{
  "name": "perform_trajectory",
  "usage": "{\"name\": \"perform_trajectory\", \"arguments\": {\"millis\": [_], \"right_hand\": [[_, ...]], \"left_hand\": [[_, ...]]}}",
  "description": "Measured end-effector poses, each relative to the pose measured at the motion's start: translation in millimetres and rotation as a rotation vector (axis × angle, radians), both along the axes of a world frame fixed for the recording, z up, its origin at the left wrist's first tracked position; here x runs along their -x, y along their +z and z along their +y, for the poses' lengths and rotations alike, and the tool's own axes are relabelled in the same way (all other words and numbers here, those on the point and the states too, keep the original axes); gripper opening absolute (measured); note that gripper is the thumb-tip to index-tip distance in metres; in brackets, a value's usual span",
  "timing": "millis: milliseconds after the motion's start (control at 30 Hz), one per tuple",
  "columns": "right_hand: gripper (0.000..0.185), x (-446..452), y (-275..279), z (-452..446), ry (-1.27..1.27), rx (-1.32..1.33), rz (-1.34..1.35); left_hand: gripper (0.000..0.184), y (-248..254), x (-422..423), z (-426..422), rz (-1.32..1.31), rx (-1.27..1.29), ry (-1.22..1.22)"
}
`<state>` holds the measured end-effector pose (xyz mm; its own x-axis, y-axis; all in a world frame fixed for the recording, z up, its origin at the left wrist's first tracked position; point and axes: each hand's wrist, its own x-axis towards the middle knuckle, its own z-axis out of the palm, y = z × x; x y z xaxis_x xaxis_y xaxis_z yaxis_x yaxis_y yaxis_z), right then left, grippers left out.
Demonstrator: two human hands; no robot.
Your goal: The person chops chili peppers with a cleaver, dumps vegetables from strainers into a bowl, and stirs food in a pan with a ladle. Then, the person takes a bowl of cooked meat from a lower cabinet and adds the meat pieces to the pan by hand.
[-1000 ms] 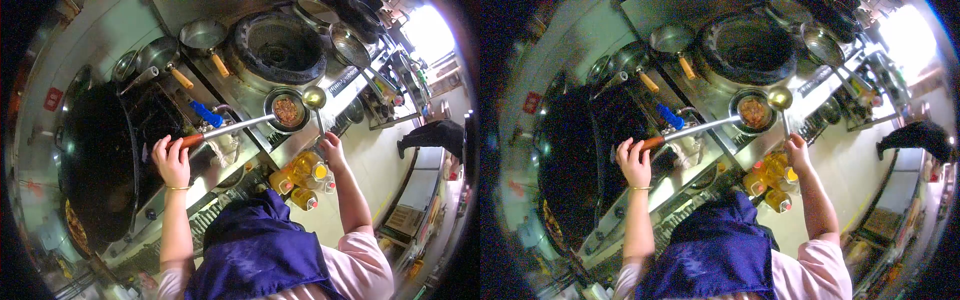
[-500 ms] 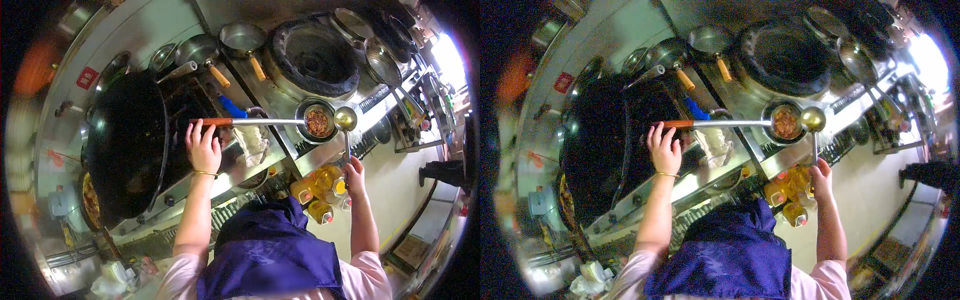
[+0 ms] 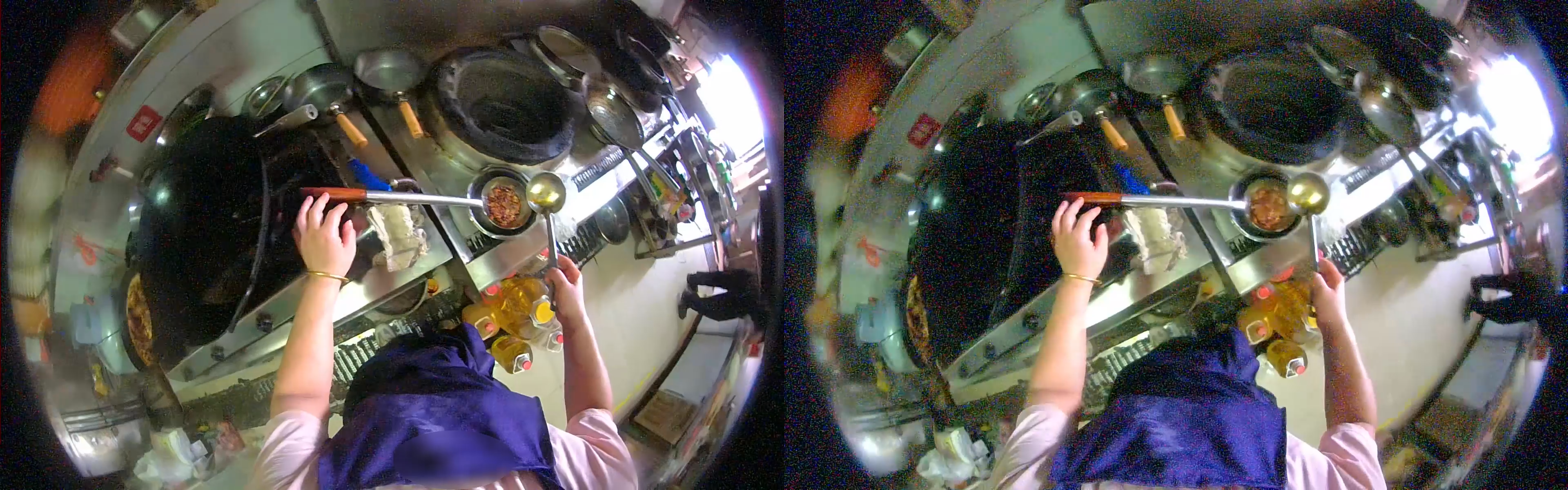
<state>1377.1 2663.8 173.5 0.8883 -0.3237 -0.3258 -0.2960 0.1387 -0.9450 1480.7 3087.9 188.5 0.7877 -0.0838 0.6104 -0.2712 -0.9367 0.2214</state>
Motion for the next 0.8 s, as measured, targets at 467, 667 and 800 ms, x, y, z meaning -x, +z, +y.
{"name": "perform_trajectory", "arguments": {"millis": [467, 667, 800], "right_hand": [[0.041, -43.2, 40.1, 24.3, 0.110, -0.139, -0.066], [0.047, -72.7, 146.8, 146.3, 0.714, -0.143, -0.349], [0.047, -62.1, 231.8, 264.0, 1.043, 0.077, -0.380]], "left_hand": [[0.028, -51.0, 215.8, -14.2, 0.406, 0.221, -0.132], [0.027, -41.2, 308.3, 40.4, 0.426, 0.706, 0.273], [0.023, -42.4, 340.9, 125.0, 0.263, 1.988, 0.346]]}}
